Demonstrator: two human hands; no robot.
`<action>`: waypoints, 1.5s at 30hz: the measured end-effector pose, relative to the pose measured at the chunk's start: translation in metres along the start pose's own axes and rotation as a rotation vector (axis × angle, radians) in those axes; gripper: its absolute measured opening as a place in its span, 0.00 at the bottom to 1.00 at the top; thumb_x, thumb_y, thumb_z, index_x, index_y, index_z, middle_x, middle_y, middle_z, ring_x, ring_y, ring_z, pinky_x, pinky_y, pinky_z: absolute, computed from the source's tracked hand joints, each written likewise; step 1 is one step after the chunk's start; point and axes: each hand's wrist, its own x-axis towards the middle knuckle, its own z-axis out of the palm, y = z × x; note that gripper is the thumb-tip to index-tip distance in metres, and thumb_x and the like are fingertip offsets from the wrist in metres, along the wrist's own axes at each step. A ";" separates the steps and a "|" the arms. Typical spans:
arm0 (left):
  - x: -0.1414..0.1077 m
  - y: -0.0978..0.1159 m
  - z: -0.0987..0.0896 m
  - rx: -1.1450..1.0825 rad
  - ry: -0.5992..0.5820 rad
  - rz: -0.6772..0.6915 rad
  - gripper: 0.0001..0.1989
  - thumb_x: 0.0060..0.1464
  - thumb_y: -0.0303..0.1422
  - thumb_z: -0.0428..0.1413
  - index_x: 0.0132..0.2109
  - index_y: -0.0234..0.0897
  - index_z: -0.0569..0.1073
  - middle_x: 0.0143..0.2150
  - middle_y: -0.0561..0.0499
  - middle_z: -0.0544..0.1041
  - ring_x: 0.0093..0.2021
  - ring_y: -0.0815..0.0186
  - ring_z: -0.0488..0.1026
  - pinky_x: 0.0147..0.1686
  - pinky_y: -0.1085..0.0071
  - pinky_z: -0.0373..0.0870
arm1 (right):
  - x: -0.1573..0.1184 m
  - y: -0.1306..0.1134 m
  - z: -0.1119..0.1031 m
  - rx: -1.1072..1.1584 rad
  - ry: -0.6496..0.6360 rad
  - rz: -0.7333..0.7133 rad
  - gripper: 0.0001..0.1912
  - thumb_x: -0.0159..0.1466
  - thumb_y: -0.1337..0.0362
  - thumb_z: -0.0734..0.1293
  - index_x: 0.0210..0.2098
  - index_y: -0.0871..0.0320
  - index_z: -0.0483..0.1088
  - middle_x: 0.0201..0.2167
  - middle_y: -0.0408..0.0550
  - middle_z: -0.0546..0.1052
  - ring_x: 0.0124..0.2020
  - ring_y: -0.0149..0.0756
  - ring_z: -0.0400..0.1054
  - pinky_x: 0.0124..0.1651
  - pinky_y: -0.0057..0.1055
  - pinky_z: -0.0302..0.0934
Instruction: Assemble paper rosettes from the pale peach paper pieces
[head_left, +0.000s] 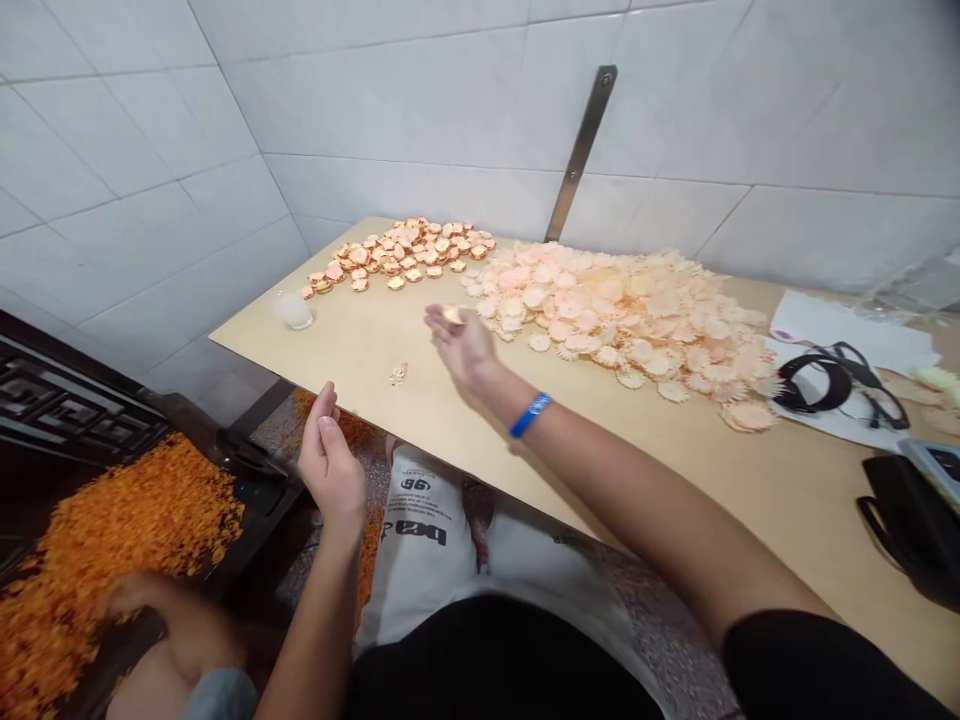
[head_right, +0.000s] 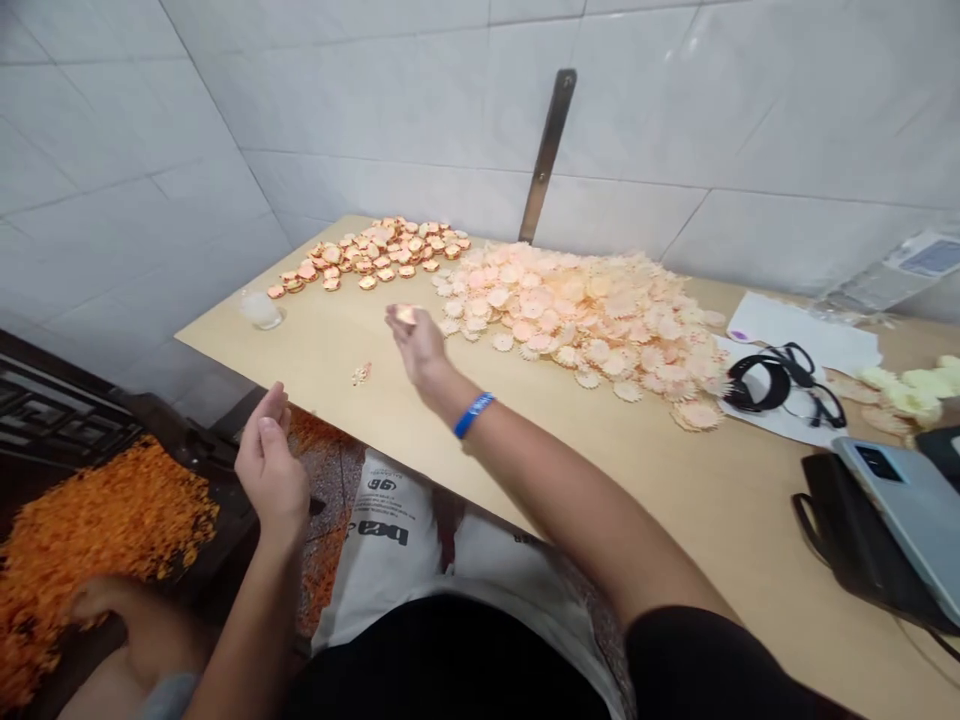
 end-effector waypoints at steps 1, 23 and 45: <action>-0.002 0.002 -0.002 0.016 -0.002 -0.004 0.21 0.66 0.41 0.45 0.58 0.35 0.72 0.58 0.40 0.73 0.58 0.60 0.71 0.59 0.62 0.68 | -0.008 -0.010 -0.011 0.035 0.021 0.000 0.16 0.66 0.62 0.49 0.38 0.56 0.67 0.44 0.46 0.78 0.57 0.32 0.67 0.65 0.38 0.55; 0.031 0.028 0.058 0.231 -0.343 0.578 0.15 0.64 0.37 0.48 0.50 0.45 0.77 0.54 0.49 0.78 0.62 0.57 0.68 0.69 0.45 0.35 | -0.075 -0.047 -0.007 0.150 -0.184 0.028 0.29 0.64 0.54 0.47 0.61 0.53 0.57 0.66 0.50 0.62 0.65 0.42 0.58 0.62 0.51 0.58; -0.030 0.074 0.240 -0.320 -1.450 -0.018 0.17 0.54 0.41 0.57 0.44 0.34 0.79 0.31 0.47 0.81 0.36 0.62 0.77 0.38 0.69 0.74 | -0.128 -0.095 -0.202 -0.583 -0.075 0.082 0.25 0.63 0.45 0.61 0.27 0.62 0.72 0.20 0.50 0.76 0.18 0.30 0.66 0.21 0.27 0.59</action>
